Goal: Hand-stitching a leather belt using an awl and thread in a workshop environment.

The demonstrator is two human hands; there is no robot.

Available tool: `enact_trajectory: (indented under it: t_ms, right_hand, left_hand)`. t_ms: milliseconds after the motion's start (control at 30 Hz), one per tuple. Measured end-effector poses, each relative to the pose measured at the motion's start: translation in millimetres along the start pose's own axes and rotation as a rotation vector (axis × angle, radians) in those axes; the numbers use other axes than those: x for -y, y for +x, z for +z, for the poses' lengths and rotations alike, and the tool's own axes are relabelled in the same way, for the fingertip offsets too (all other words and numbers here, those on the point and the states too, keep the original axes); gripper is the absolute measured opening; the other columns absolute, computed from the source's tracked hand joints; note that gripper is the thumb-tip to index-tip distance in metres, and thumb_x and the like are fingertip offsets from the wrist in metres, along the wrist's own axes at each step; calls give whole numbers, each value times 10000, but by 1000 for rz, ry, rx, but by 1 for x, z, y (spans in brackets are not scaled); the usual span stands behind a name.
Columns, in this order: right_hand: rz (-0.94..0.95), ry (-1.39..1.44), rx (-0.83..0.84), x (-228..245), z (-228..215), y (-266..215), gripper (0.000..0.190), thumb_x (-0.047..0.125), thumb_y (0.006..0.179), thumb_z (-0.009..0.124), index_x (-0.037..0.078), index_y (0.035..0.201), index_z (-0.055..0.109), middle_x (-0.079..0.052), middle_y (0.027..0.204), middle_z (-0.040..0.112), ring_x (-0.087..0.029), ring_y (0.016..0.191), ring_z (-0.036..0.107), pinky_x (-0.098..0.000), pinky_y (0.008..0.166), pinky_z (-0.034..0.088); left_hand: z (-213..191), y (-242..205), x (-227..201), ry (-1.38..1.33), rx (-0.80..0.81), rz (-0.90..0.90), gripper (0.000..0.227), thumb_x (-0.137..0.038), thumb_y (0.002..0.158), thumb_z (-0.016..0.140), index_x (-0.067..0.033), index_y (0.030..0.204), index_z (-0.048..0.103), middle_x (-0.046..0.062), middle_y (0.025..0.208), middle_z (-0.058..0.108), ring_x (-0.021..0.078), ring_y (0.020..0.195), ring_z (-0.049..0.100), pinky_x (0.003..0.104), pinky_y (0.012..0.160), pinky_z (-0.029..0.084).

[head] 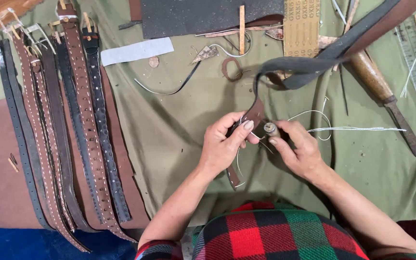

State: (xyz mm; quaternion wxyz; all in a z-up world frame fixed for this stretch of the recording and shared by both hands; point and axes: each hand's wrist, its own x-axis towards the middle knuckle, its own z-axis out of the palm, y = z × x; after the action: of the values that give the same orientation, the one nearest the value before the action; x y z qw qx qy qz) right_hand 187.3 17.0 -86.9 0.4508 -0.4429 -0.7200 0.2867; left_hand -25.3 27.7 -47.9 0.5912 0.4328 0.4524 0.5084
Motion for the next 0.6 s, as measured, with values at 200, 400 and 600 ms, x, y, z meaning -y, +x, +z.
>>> enact_trajectory:
  t_ms: [200, 400, 600]
  right_hand:
    - [235, 467, 65, 2, -15, -13, 214, 6, 985, 564, -33, 1194, 593, -85, 619, 603, -152, 525, 570, -320, 544, 541]
    - [175, 166, 29, 34, -27, 1, 223, 45, 895, 708, -55, 1094, 698, -130, 599, 607, -179, 461, 503, -322, 494, 477]
    - [152, 112, 17, 40, -24, 5, 213, 56, 897, 745, -40, 1086, 732, -129, 676, 609, -193, 520, 533, -325, 529, 474]
  left_hand:
    - [-2, 6, 20, -213, -25, -105, 382, -106, 988, 699, -10, 1353, 638, 221, 995, 729, 246, 757, 770, 206, 536, 576]
    - [0, 5, 14, -250, -21, -110, 393, -94, 968, 732, -32, 1349, 656, 220, 1028, 732, 251, 777, 773, 198, 547, 585]
    - [-1, 3, 11, -239, -20, -106, 391, -90, 966, 735, -20, 1343, 659, 211, 990, 735, 252, 764, 774, 197, 544, 583]
